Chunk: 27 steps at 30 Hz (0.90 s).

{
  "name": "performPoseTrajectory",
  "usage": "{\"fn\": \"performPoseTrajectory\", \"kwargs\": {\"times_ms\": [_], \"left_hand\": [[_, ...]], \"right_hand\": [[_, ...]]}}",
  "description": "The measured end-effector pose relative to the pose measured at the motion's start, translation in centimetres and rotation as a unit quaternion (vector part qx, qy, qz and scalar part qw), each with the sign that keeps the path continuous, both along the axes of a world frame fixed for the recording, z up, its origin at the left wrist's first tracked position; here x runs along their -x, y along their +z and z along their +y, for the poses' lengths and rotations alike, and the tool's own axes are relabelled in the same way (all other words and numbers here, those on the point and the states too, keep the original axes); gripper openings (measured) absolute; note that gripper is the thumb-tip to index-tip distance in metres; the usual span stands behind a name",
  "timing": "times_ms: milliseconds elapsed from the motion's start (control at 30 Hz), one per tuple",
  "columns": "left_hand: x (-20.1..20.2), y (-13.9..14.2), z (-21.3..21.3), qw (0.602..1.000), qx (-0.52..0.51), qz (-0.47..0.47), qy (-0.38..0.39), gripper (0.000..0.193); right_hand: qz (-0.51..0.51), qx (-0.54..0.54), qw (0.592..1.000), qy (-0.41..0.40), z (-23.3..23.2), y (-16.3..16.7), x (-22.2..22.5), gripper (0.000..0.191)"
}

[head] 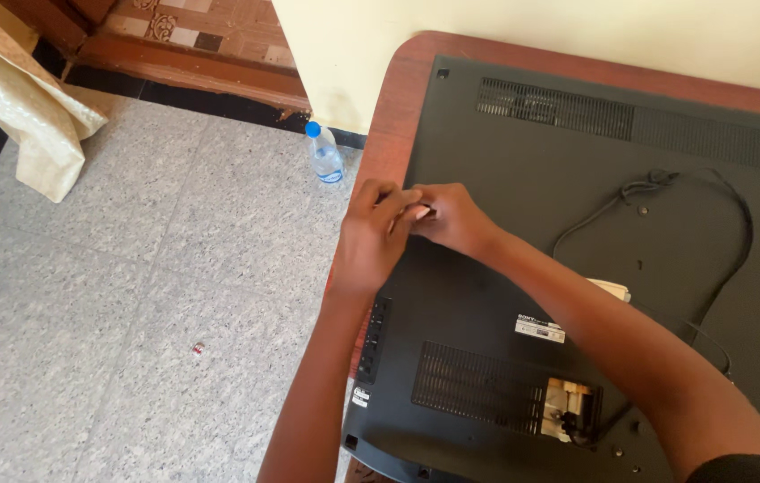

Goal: The person uses a screwdriver to remove and tighten screws on the back panel of a television. They handle several screws and the screwdriver throughout the clip, working on different sections of the device's rear casing.

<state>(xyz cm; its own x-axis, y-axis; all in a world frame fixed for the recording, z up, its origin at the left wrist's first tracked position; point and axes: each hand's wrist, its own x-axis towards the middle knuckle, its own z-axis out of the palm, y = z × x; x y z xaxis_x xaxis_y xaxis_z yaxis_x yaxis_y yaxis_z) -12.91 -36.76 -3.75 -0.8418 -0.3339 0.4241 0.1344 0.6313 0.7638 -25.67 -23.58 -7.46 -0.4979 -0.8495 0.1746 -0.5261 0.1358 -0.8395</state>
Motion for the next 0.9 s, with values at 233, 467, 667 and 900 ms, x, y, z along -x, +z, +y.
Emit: {"fn": "performPoseTrajectory", "kwargs": {"times_ms": [233,467,667,900], "left_hand": [[-0.6,0.8,-0.1,0.998,-0.037,0.049,-0.005,0.035],[-0.5,1.5,0.1,0.994,0.058,0.092,-0.024,0.028],[0.3,0.8,0.8,0.996,0.002,0.048,0.07,0.019],[-1.1,1.4,-0.1,0.994,0.071,0.074,0.046,0.02]], "right_hand": [[0.009,0.069,0.996,0.061,-0.4,-0.3,-0.1,0.023],[0.034,-0.007,0.999,-0.003,-0.1,-0.8,0.1,0.015],[0.053,0.052,0.997,-0.016,-0.4,-0.4,-0.9,0.026],[-0.009,0.059,0.997,0.048,-0.5,-0.3,-0.1,0.013]]}}
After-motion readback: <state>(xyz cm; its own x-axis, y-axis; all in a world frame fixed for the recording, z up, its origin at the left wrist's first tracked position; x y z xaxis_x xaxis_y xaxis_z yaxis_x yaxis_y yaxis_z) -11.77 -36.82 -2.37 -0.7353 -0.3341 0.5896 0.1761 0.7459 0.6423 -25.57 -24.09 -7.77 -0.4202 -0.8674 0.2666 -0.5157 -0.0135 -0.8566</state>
